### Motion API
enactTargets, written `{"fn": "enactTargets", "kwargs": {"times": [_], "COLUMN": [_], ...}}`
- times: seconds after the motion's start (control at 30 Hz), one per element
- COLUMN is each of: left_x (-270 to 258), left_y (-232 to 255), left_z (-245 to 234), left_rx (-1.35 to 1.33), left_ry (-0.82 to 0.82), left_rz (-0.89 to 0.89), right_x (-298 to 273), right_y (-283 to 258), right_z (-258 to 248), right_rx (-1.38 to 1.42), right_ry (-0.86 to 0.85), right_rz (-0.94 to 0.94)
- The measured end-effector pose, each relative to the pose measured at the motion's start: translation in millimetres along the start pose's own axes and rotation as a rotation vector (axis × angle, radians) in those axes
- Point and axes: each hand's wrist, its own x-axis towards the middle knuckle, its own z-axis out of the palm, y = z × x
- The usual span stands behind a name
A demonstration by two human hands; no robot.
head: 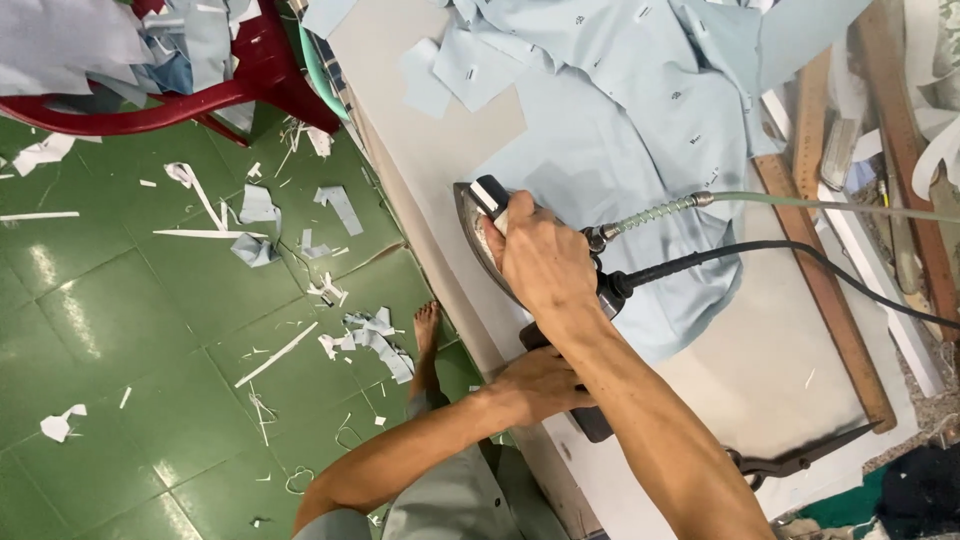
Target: The person irons a light blue fabric piece on a work table using a steam iron and a wooden pressing block. They then use scissors to trim the edges of the fabric and fold it.
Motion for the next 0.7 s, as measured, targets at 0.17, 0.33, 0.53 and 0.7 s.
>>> {"fn": "enactTargets", "kwargs": {"times": [0.17, 0.33, 0.53, 0.7], "left_x": [-2, 1, 4, 9], "left_y": [-3, -5, -7, 0], "left_z": [-68, -54, -53, -61], "left_rx": [-0.139, -0.053, -0.184, -0.295], "left_ry": [0.051, 0.162, 0.323, 0.642], "left_rz": [0.077, 0.120, 0.152, 0.059], "right_x": [16, 29, 43, 43], "right_y": [-3, -7, -9, -9], "right_z": [-4, -7, -10, -22], "right_rx": [0.010, -0.026, -0.006, 0.195], "right_ry": [-0.005, -0.002, 0.028, 0.018], "right_rz": [-0.017, -0.027, -0.014, 0.024]}}
